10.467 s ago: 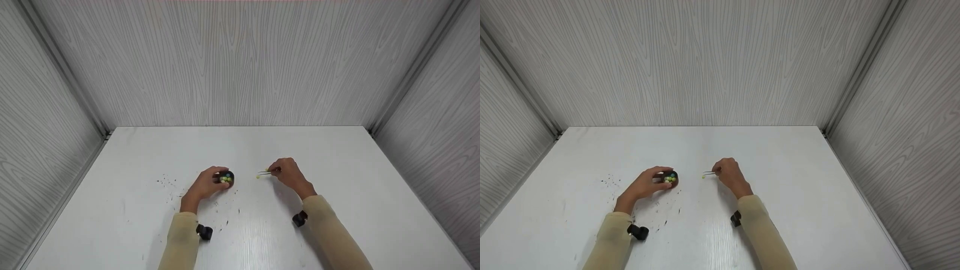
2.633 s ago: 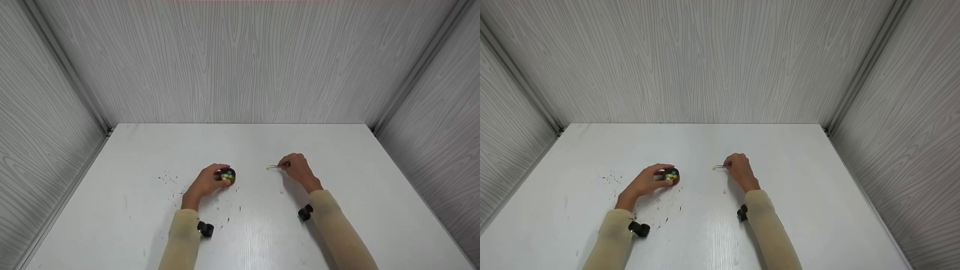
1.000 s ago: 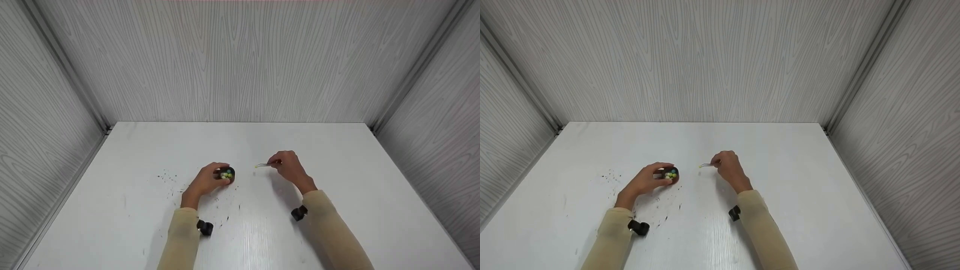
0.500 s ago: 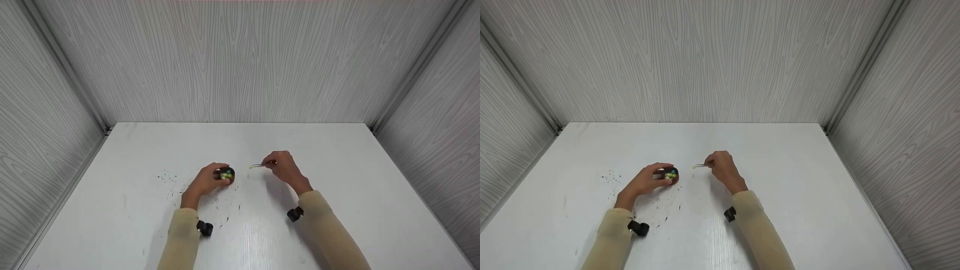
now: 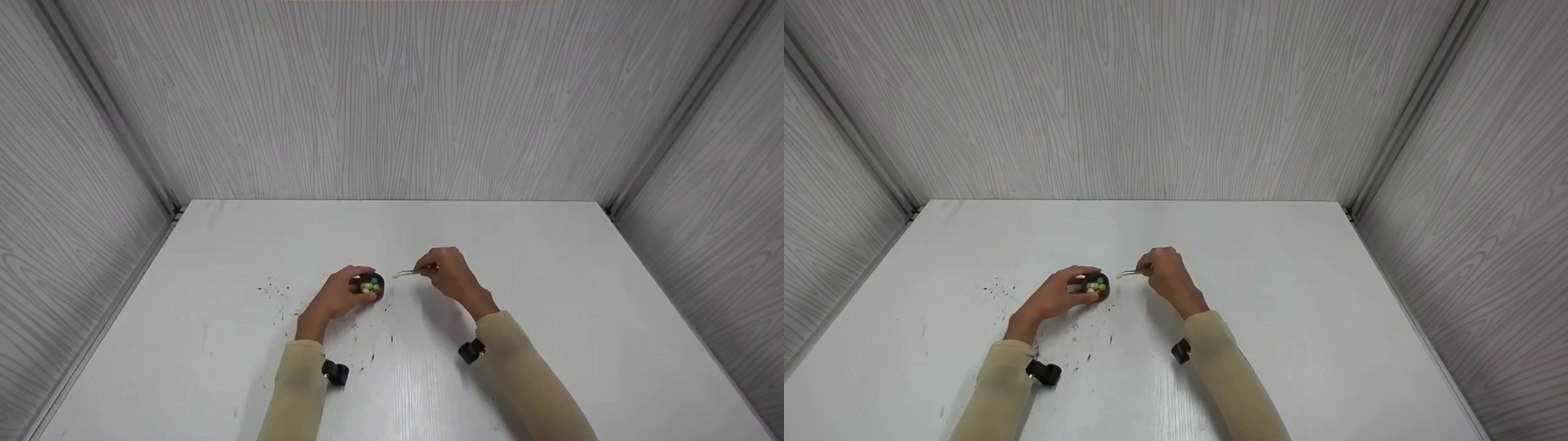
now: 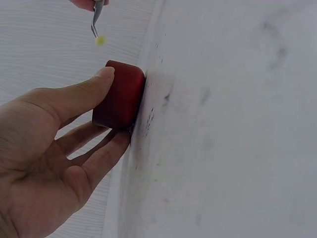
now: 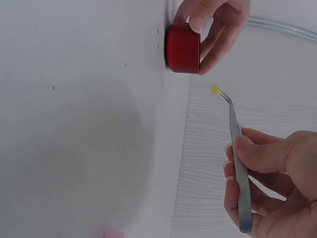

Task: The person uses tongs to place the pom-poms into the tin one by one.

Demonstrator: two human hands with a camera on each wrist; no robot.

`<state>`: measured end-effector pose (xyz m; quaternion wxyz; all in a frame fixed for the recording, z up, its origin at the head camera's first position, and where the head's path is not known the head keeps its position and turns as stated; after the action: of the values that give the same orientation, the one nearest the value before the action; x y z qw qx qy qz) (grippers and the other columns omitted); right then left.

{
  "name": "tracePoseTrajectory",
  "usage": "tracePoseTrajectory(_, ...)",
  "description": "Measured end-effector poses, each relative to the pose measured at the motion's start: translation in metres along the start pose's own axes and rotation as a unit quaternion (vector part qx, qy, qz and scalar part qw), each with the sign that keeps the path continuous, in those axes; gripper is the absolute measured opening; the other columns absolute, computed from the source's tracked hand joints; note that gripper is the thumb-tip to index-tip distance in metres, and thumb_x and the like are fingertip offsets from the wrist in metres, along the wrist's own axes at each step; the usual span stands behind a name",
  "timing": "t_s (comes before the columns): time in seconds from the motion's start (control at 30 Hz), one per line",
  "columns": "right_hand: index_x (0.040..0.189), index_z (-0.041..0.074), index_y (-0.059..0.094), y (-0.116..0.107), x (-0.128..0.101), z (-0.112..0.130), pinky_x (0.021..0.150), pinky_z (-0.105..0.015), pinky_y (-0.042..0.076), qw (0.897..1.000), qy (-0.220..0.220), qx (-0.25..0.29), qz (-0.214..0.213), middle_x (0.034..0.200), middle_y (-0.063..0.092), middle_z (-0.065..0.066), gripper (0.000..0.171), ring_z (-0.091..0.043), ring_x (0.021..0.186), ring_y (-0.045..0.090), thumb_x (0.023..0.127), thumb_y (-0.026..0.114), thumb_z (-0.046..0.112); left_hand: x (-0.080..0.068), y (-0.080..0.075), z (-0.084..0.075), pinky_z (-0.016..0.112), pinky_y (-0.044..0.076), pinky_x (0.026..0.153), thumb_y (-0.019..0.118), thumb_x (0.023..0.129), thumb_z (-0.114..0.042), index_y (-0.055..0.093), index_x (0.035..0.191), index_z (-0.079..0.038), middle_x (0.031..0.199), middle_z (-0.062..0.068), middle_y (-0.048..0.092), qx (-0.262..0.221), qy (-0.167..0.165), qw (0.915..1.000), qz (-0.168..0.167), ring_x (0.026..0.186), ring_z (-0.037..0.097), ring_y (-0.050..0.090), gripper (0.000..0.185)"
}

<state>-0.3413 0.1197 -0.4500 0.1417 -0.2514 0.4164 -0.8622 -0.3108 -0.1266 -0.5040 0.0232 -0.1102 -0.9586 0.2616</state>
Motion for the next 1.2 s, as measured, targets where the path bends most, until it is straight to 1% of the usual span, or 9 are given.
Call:
tracePoseTrajectory(0.23,0.094,0.004,0.083,0.008,0.004,0.007,0.078,-0.039,0.063,1.000,0.011,0.012,0.011,0.093,0.078,-0.012,0.015,-0.024,0.088,0.073,0.090,0.073,-0.007,0.000,0.000,-0.001,0.053,0.046,0.116,0.077,0.093,-0.012,0.060,0.143,-0.013,0.143,0.015,0.059,-0.002,-0.006,1.0000,-0.005,0.138,0.040,0.056,0.053)
tracePoseTrajectory(0.47,0.095,0.005,0.083,0.015,0.008,0.013,0.080,-0.039,0.063,1.000,0.013,0.012,0.020,0.093,0.078,-0.011,0.017,-0.023,0.089,0.073,0.090,0.072,-0.007,-0.001,0.000,-0.003,0.054,0.046,0.116,0.077,0.094,-0.013,0.060,0.144,-0.014,0.142,0.014,0.060,0.004,-0.008,0.9999,-0.008,0.138,0.039,0.056,0.053)
tracePoseTrajectory(0.7,0.097,0.004,0.083,0.021,0.011,0.019,0.082,-0.040,0.063,0.999,0.014,0.006,0.036,0.095,0.078,-0.012,0.017,-0.023,0.090,0.072,0.091,0.071,-0.007,0.000,-0.001,-0.002,0.054,0.045,0.117,0.077,0.093,-0.014,0.060,0.143,-0.014,0.142,0.014,0.060,0.006,-0.007,0.9999,-0.008,0.138,0.039,0.056,0.053)
tracePoseTrajectory(0.97,0.094,0.004,0.083,0.031,0.013,0.019,0.077,-0.040,0.063,0.999,-0.009,-0.014,0.035,0.091,0.078,-0.012,0.017,-0.025,0.086,0.073,0.091,0.071,-0.008,-0.002,-0.001,-0.002,0.054,0.048,0.114,0.076,0.094,-0.012,0.059,0.144,-0.012,0.142,0.015,0.059,0.006,0.006,0.9999,-0.007,0.136,0.040,0.058,0.053)
tracePoseTrajectory(1.2,0.094,0.004,0.083,0.036,0.014,0.020,0.078,-0.040,0.063,0.999,-0.005,-0.018,0.040,0.093,0.078,-0.012,0.017,-0.025,0.087,0.072,0.091,0.071,-0.008,-0.002,-0.001,-0.002,0.053,0.048,0.115,0.077,0.093,-0.012,0.060,0.143,-0.012,0.140,0.015,0.061,0.006,0.008,0.9999,-0.007,0.135,0.039,0.058,0.052)
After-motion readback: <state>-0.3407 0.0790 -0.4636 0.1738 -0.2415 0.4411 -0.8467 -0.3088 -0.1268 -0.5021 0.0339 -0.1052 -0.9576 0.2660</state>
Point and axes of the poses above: each hand's wrist, its own x-axis towards the middle knuckle, its own y-axis out of the palm, z = x × y, the point moved 2 cm from there along x, towards the middle knuckle
